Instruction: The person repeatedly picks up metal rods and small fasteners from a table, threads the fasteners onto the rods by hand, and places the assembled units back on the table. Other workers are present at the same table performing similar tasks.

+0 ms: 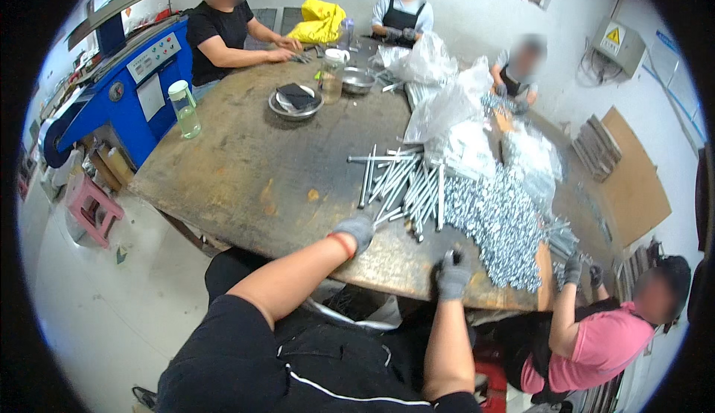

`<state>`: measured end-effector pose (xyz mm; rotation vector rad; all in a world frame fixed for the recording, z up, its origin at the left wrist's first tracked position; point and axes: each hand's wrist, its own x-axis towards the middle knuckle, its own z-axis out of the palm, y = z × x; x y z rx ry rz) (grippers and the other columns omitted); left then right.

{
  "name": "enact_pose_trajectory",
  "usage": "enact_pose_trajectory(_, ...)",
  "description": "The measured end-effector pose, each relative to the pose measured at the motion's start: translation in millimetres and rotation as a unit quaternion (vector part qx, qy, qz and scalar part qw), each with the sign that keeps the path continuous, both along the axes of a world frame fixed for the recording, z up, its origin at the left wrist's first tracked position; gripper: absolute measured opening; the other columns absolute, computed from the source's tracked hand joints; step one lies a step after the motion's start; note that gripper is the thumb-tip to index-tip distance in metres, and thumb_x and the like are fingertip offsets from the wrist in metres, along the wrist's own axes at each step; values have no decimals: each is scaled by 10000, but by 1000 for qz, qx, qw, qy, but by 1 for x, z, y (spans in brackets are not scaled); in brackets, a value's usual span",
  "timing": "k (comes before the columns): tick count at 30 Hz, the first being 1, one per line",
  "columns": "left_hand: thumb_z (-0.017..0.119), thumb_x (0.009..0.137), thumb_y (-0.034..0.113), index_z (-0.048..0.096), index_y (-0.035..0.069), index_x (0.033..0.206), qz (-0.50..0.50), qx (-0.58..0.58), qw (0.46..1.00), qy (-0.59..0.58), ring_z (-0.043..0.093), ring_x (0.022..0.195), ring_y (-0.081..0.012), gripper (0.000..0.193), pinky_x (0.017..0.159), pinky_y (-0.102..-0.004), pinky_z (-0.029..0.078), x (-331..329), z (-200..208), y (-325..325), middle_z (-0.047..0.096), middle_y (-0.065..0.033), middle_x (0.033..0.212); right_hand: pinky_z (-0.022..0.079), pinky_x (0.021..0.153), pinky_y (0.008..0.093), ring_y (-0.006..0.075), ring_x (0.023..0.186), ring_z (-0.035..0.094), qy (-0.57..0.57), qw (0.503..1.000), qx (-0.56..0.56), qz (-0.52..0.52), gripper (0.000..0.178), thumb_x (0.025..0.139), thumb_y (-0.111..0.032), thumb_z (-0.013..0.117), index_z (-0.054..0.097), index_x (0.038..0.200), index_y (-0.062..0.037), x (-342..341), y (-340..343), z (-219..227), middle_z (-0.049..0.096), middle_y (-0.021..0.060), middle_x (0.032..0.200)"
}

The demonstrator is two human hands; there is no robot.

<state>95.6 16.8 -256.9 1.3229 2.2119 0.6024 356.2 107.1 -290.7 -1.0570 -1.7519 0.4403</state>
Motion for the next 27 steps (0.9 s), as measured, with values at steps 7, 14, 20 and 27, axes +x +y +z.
enact_pose_trajectory(7,499,924,196,586,18,1072,-109,133,924,-343,567,959,-182,248,841,-312,441,48,7,-126,632,-108,1020,468,640,242,117,686,574,241,859,-381,242,179,842,-104,637,613,996,-16,-12,-118,33,624,62,813)
enact_pose_trajectory(14,487,932,231,617,51,1004,-212,16,905,-369,538,765,-143,233,743,-290,445,51,4,-168,611,-39,835,487,741,264,158,806,616,52,844,-420,329,186,801,-60,665,642,981,-20,-9,-149,61,653,76,891)
enact_pose_trajectory(20,491,909,265,624,59,1006,-262,6,911,-319,582,823,-214,264,784,-333,448,43,15,-172,639,-89,898,482,814,291,213,915,622,-50,867,-277,411,211,795,-100,661,653,995,-33,-3,-149,66,651,103,970)
enact_pose_trajectory(27,434,926,315,594,90,1000,-263,19,952,-153,583,877,-325,285,800,-379,446,67,10,-165,621,-151,921,472,609,344,211,664,633,-151,926,-277,209,385,903,-379,535,665,822,-25,-11,-157,52,647,124,717)
